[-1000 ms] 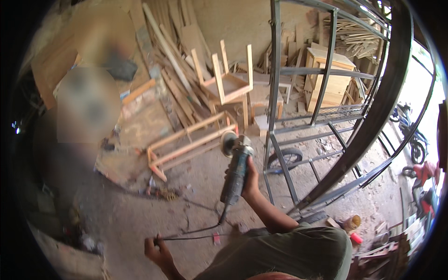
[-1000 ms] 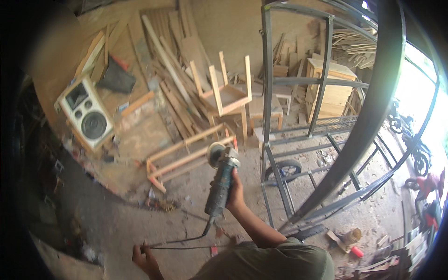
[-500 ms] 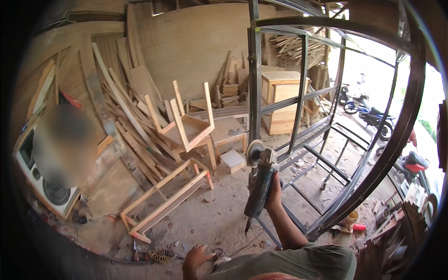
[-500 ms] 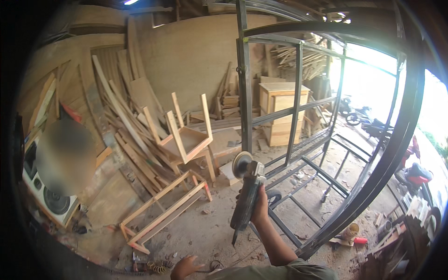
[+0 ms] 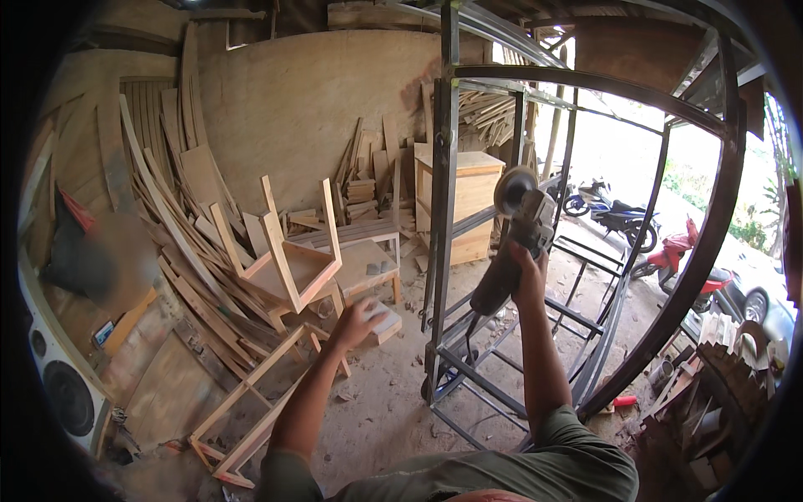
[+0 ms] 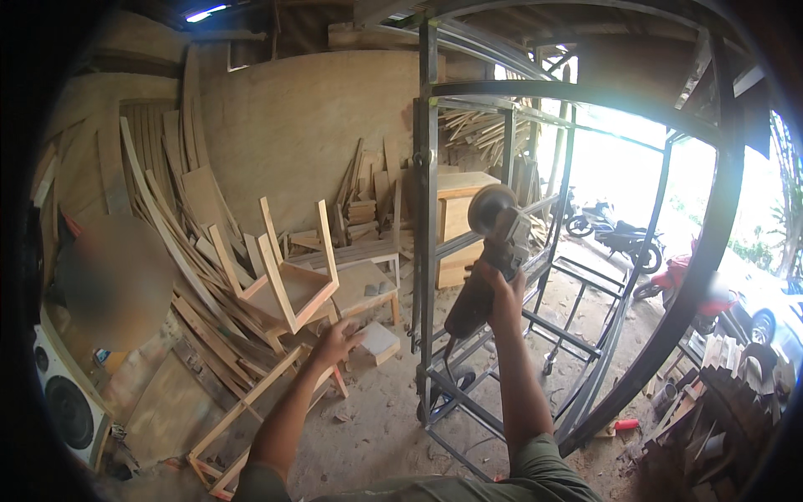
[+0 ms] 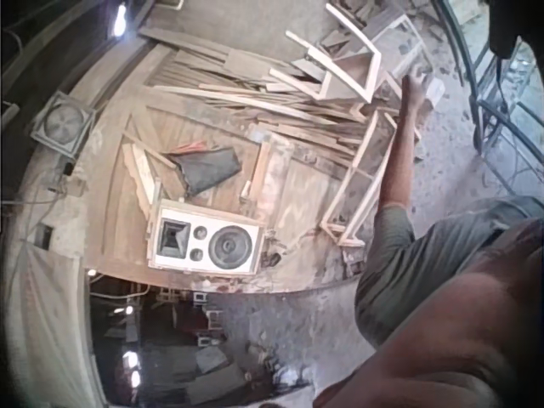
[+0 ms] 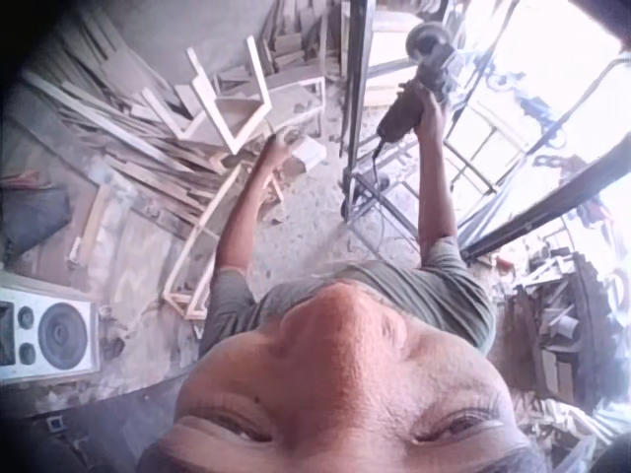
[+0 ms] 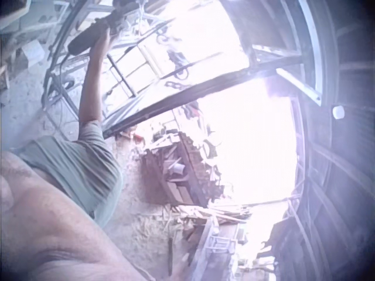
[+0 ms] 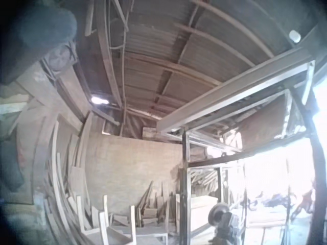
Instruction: The person is using an angle grinder to smooth the edges and joints of a metal frame, moving the tool along the top and side rails while sparks fly.
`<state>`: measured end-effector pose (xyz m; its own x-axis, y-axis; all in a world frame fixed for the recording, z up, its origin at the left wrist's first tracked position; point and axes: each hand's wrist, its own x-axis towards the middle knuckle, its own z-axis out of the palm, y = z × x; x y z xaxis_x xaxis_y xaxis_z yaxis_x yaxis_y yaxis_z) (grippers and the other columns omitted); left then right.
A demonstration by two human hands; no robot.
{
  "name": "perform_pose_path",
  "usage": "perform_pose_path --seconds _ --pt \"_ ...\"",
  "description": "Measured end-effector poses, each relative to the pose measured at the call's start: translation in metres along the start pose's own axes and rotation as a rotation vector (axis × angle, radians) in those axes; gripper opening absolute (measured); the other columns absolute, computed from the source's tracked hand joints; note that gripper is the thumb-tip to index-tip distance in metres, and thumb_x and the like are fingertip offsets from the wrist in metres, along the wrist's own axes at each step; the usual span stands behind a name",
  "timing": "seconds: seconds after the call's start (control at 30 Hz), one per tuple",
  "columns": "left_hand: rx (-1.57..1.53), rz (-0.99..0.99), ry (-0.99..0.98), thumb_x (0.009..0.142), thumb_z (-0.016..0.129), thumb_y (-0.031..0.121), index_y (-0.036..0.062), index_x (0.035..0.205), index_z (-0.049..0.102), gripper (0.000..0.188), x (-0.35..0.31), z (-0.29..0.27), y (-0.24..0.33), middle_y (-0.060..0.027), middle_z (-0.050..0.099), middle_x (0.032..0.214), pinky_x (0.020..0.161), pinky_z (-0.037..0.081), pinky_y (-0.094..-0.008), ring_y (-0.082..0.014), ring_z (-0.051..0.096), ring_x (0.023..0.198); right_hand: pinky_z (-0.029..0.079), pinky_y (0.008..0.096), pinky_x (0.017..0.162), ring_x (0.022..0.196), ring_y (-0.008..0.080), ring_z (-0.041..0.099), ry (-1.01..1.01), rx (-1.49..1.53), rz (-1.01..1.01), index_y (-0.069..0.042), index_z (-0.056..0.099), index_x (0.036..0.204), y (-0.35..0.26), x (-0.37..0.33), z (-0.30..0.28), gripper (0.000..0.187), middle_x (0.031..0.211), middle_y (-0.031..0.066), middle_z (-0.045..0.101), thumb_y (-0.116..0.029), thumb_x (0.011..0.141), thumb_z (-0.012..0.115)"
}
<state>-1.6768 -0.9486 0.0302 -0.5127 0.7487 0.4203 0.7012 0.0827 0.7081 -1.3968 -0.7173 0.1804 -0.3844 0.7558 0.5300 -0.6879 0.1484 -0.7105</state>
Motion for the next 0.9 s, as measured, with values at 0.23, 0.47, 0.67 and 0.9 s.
perform_pose_path --seconds 0.23,0.47,0.67,0.9 --pt "0.087 0.164 0.262 0.080 0.082 0.051 -0.0047 0.131 0.055 0.080 0.184 0.062 0.046 -0.0256 0.066 0.123 0.101 0.050 -0.0431 -0.0378 0.065 0.117 0.057 0.0326 0.068 0.075 0.0183 0.068 -0.157 -0.116 -0.042 0.003 0.065 0.113 0.019 0.099 0.017 0.038 0.091 0.0103 0.069 -0.013 0.082 0.076" --pt "-0.222 0.102 0.230 0.077 0.085 0.046 -0.0038 0.124 0.058 0.073 0.248 0.101 0.095 -0.0204 0.070 0.111 0.091 0.054 -0.0374 -0.0292 0.070 0.106 0.053 0.0298 0.067 0.072 0.0140 0.066 -0.357 -0.215 -0.154 0.001 0.067 0.106 0.008 0.182 0.035 0.035 0.086 0.0066 0.070 -0.020 0.082 0.081" --pt "-0.133 0.113 0.304 0.078 0.083 0.039 -0.0014 0.102 0.067 0.049 0.253 0.113 0.100 -0.0149 0.074 0.093 0.077 0.056 -0.0328 -0.0222 0.072 0.083 0.054 0.0291 0.068 0.074 0.0129 0.066 -0.469 -0.297 -0.332 0.003 0.067 0.107 -0.015 0.228 0.053 0.041 0.088 0.0062 0.070 -0.024 0.081 0.083" --pt "-0.208 0.136 0.272 0.078 0.083 0.040 0.0009 0.106 0.068 0.051 0.256 0.111 0.093 -0.0155 0.074 0.095 0.080 0.055 -0.0360 -0.0266 0.073 0.090 0.055 0.0309 0.071 0.075 0.0148 0.066 -0.481 -0.327 -0.331 0.004 0.067 0.105 -0.010 0.256 0.057 0.041 0.088 0.0074 0.070 -0.025 0.080 0.083"
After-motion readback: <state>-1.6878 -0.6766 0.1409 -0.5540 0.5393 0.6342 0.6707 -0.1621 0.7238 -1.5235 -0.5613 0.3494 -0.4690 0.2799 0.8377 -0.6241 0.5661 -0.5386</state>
